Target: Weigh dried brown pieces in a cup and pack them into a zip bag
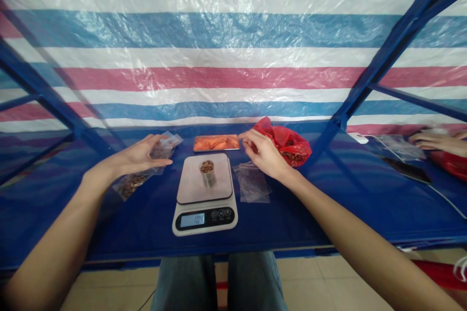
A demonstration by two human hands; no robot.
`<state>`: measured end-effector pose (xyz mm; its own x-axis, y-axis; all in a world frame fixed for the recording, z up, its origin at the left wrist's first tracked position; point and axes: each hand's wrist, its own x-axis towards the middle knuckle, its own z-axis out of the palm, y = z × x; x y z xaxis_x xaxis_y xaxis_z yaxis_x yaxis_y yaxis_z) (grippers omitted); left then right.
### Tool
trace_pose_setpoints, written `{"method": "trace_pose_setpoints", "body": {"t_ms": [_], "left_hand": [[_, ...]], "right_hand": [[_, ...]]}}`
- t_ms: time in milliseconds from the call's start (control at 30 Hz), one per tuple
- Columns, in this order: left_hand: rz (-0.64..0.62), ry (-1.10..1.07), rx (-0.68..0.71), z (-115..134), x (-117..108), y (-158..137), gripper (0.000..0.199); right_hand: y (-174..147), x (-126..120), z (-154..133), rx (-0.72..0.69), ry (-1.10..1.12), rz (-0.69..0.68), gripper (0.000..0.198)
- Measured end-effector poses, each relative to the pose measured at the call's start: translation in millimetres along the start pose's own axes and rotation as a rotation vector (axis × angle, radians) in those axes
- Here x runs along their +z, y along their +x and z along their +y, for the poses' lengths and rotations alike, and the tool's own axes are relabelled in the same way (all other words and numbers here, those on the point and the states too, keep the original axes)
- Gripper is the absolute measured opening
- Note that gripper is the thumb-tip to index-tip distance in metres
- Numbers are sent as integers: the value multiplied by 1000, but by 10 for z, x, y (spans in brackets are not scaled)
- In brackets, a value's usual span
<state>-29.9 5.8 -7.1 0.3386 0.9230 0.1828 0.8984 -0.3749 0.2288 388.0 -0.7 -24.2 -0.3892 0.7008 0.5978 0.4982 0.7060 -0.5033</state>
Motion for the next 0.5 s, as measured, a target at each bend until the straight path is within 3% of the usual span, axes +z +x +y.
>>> {"method": "trace_pose_setpoints", "body": {"t_ms": [100,200,300,367,500], "left_hand": [[-131,-27,0,139,37,13,87],[-130,-7,12,307,37,-5,96],[-105,199,-124,504,44,-39,108],[-131,317,-167,605,61,-52,105],[-215,323,-89,599,89,-41,80]], "right_hand": [[-7,11,12,3,1,-6,13],[-13,23,17,11,2,-9,17],[-15,29,-5,7,-5,-19,18],[-17,31,-28,-4,-15,-31,17],[-23,38,-62,-28,-22,-42,18]]}}
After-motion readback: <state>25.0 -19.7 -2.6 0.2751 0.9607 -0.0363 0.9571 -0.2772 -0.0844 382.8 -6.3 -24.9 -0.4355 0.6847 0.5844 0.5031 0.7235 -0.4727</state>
